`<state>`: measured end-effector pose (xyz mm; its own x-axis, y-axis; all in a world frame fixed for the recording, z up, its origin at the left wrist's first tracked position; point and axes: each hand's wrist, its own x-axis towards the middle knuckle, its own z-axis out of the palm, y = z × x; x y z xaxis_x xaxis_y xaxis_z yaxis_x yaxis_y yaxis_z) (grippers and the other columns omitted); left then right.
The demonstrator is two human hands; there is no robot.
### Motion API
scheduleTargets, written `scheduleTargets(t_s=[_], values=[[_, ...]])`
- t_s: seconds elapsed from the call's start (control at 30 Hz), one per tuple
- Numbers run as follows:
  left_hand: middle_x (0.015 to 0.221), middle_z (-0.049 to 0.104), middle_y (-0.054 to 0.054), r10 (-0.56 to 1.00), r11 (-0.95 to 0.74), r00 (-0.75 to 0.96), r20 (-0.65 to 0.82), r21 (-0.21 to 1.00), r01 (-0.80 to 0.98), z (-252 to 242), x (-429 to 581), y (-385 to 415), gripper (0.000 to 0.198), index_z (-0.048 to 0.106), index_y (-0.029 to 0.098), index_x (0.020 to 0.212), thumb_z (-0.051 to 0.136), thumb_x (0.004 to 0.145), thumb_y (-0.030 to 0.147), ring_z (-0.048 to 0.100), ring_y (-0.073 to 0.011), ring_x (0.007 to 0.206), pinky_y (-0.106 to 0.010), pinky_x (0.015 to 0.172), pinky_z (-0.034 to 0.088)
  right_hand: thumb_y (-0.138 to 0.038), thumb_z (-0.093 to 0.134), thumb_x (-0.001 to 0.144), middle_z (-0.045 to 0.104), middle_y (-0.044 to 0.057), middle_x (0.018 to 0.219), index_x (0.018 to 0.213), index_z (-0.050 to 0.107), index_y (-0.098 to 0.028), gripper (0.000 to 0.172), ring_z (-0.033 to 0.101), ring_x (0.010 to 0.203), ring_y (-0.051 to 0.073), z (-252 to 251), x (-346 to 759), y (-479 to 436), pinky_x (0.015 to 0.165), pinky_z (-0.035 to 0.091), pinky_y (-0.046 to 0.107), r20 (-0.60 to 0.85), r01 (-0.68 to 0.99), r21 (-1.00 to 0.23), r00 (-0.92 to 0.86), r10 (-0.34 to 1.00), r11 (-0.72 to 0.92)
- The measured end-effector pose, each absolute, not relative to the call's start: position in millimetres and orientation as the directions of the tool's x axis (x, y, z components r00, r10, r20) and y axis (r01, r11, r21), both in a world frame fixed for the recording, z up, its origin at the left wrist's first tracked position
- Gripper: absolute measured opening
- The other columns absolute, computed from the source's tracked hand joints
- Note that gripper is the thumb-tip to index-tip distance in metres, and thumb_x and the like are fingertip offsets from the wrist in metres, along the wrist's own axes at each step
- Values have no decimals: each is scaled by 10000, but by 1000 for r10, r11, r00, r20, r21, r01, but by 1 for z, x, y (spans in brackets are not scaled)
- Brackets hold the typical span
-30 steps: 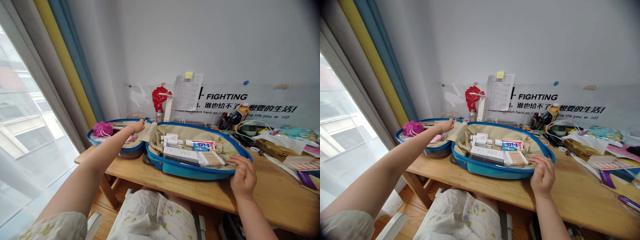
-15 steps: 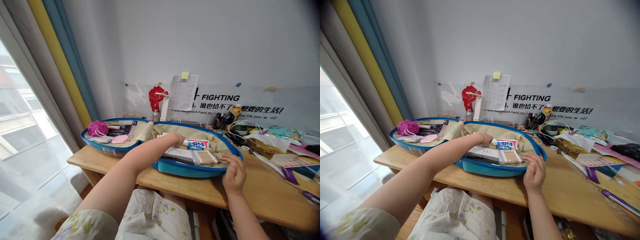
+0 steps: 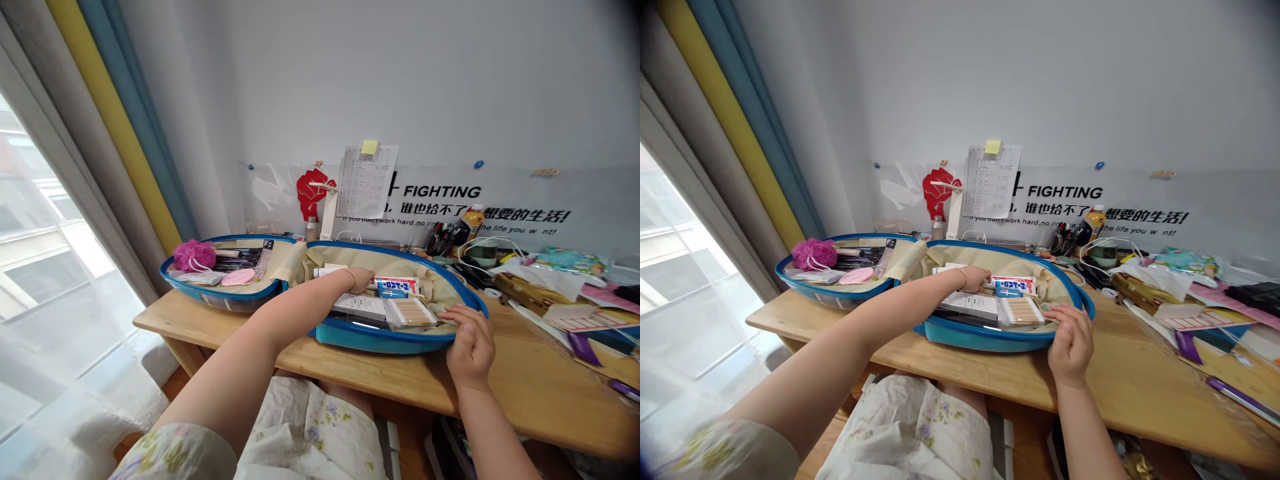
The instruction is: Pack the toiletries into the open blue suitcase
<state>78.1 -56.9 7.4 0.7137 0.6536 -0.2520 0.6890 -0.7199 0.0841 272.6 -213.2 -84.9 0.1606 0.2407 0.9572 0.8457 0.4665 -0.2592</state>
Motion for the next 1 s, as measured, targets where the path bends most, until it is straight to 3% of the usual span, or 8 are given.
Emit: scheduleTargets(t_s=[0.13, 0.33, 0.43, 0.53, 0.63, 0.83, 0.93, 1.0], values=[[1280, 639, -75, 639, -733, 728, -248, 94, 674, 7, 79, -59, 514, 464, 200, 1364, 579, 863, 194, 579, -187, 1199, -264, 990, 444, -317, 319, 961, 683, 103, 859, 796, 670, -186, 409, 638, 944, 242, -83, 271, -214, 902, 480, 473, 957, 842, -260, 161, 241, 472], [1249, 661, -27, 616, -748, 736, -281, 83, 658, 8, 79, -60, 612, 474, 248, 1371, 622, 793, 112, 623, -168, 1113, -252, 960, 461, -332, 317, 955, 678, 99, 835, 758, 662, -187, 422, 643, 924, 242, -80, 268, -214, 889, 484, 473, 959, 844, -261, 170, 228, 469], [1222, 663, -52, 621, -749, 723, -304, 41, 661, 6, 82, -59, 543, 553, 217, 1296, 675, 775, 124, 610, -207, 1130, -304, 980, 460, -354, 319, 946, 672, 89, 810, 735, 657, -187, 432, 647, 909, 242, -80, 268, -214, 890, 484, 482, 954, 846, -276, 185, 234, 456], [1224, 632, -83, 632, -742, 692, -347, -13, 671, 4, 86, -57, 327, 614, 172, 1180, 659, 866, 254, 591, -234, 1135, -426, 987, 470, -372, 309, 941, 666, 89, 804, 731, 655, -186, 446, 647, 917, 247, -81, 270, -213, 899, 481, 492, 949, 852, -286, 191, 250, 438], [1243, 594, -90, 636, -736, 671, -381, -37, 676, 5, 89, -56, 312, 600, 169, 1178, 606, 921, 347, 589, -228, 1108, -461, 943, 502, -348, 308, 941, 672, 92, 814, 742, 658, -183, 435, 646, 916, 247, -82, 271, -212, 898, 481, 498, 955, 853, -269, 176, 239, 446], [1201, 618, -78, 629, -733, 697, -345, 36, 679, 3, 87, -62, 262, 617, 178, 1146, 622, 911, 293, 610, -206, 1061, -407, 911, 522, -351, 321, 937, 673, 96, 817, 733, 659, -184, 429, 644, 913, 253, -83, 271, -213, 899, 481, 497, 955, 847, -269, 173, 240, 458], [1139, 672, -40, 640, -726, 720, -269, 96, 681, 6, 86, -68, 255, 672, 213, 1084, 669, 835, 158, 634, -176, 1024, -289, 911, 502, -363, 321, 936, 675, 99, 818, 734, 659, -185, 432, 648, 913, 257, -83, 272, -212, 899, 481, 502, 953, 845, -278, 183, 241, 457], [1135, 691, 3, 650, -725, 735, -192, 136, 676, 15, 83, -66, 279, 689, 254, 1090, 661, 825, 168, 637, -150, 1021, -215, 902, 483, -371, 324, 935, 676, 101, 812, 735, 658, -186, 431, 652, 907, 260, -83, 272, -212, 889, 485, 502, 955, 843, -273, 179, 237, 463]])
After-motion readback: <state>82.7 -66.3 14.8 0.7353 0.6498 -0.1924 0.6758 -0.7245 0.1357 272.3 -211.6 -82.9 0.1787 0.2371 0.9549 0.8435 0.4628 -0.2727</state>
